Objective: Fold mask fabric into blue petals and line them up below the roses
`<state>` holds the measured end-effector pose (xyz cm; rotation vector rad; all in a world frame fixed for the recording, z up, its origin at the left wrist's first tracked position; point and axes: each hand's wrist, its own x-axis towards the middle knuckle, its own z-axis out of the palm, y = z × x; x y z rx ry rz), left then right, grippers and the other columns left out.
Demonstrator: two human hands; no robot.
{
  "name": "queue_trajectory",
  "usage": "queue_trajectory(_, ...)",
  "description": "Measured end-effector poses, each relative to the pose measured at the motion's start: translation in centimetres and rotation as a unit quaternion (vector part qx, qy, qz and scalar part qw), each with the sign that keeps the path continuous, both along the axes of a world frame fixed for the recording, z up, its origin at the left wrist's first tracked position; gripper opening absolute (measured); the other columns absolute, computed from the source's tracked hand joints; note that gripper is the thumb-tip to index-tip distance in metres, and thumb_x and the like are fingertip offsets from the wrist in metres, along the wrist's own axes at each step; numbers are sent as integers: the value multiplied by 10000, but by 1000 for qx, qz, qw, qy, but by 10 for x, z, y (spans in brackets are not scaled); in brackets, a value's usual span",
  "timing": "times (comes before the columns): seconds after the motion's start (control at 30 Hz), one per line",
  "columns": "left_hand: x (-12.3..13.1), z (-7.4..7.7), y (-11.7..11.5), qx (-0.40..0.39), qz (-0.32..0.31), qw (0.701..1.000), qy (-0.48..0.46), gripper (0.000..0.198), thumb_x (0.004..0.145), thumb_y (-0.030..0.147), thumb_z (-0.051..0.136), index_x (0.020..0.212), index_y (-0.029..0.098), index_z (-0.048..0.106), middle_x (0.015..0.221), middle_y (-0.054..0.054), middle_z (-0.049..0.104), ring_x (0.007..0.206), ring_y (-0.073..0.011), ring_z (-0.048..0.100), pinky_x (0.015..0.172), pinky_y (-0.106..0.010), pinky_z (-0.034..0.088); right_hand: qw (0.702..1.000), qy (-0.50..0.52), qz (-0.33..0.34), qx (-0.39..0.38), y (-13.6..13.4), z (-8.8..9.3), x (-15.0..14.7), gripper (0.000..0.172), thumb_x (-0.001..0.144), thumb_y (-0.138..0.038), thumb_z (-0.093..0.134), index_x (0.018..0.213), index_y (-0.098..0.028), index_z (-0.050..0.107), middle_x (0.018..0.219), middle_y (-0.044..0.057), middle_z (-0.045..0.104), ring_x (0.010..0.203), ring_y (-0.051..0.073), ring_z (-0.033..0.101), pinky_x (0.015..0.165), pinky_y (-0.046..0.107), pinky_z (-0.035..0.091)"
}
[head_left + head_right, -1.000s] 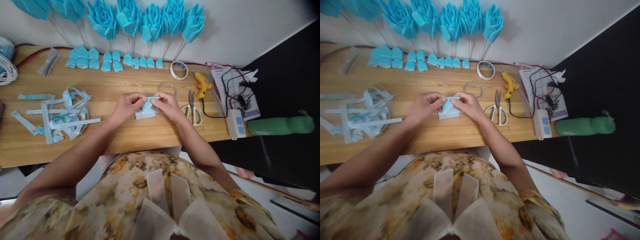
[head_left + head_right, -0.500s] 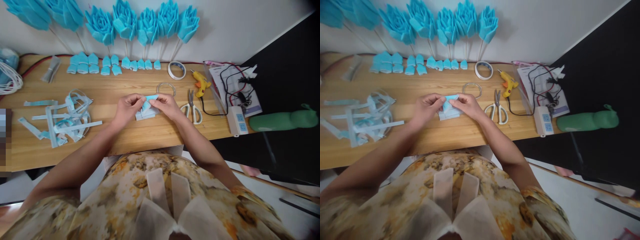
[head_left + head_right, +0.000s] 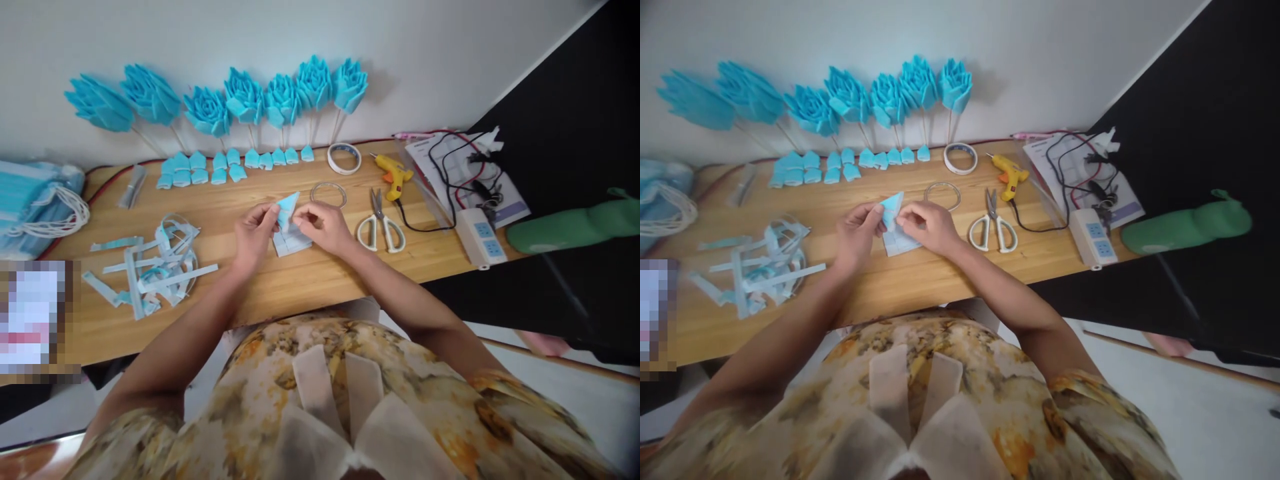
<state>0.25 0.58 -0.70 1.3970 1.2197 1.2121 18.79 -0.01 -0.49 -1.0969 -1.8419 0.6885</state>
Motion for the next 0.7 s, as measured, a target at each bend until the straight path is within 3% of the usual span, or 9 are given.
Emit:
queue_trajectory(0.23,6,-4,-1,29,-2,999,-42,418,834,602,739,741,195,712,569,28,576,517,-92,491,521,-228,408,1000,-9,0,-7,2,-7,-5,171,888,-328,604,768,-206,615,663,-32,581,643,129,504,665,280,379)
queue_trajectory(0.53,5,-4,-1,13,-12,999,-48,394,814,575,770,733,192,723,582,16,622,515,-98,529,501,-221,426,1000,7,-19,5,1,-3,-4,155,878,-291,584,751,-206,610,668,-29,592,642,124,498,666,282,374)
queue_trajectory(0.7,5,-2,-1,-15,-6,999,-48,411,785,578,764,689,185,689,567,12,617,504,-95,517,504,-220,431,996,71,-34,-52,5,-5,0,168,887,-355,613,825,-202,643,747,-12,638,692,133,551,684,282,415)
